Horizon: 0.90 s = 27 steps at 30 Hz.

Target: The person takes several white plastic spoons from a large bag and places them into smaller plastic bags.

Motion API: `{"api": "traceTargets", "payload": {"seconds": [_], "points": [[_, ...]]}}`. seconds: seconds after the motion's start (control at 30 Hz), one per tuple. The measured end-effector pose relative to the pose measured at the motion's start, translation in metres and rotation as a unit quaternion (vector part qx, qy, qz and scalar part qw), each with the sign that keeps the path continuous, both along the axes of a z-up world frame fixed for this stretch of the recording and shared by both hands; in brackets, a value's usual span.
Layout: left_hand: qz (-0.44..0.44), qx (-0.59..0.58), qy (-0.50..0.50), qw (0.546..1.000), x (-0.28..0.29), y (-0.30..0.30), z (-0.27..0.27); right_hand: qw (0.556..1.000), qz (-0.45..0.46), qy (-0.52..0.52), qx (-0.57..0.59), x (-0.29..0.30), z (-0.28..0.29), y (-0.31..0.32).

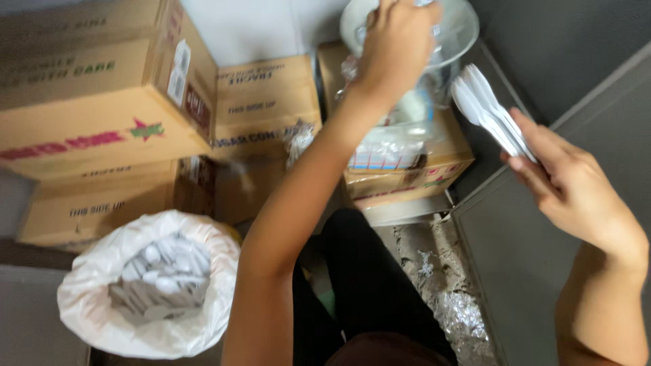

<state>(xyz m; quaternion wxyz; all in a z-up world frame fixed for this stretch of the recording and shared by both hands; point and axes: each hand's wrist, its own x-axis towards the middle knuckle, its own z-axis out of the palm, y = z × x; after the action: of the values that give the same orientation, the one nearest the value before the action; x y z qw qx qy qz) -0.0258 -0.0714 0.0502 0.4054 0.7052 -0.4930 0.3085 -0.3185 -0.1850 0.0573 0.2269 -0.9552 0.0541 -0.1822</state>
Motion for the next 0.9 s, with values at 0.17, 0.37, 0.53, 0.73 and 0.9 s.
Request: {"api": "traceTargets", "payload": {"seconds": [0.17,0.37,0.53,0.73,0.9], "points": [[-0.156,-0.037,-0.069,0.985,0.032,-0.018,-0.007,0.982,0.017,-0.083,-0.17,0.031,0.028,0.011],[-0.077,-0.008,-0.032,0.996,0.051,-0.007,-0.005,0.936,-0.004,0.103,-0.336,0.132,0.044,-0.007],[-0.108,-0.002,-0.008,0.994,0.046,-0.013,-0.001,0.933,0.143,0.177,-0.279,0.204,0.045,-0.059],[-0.176,-0.024,-0.062,0.982,0.045,-0.037,-0.003,0.941,0.094,0.321,0.054,0.28,0.019,-0.099],[0.002,0.144,-0.078,0.987,0.064,-0.032,0.004,0.951,0.109,0.279,-0.074,0.273,0.025,-0.129]]}}
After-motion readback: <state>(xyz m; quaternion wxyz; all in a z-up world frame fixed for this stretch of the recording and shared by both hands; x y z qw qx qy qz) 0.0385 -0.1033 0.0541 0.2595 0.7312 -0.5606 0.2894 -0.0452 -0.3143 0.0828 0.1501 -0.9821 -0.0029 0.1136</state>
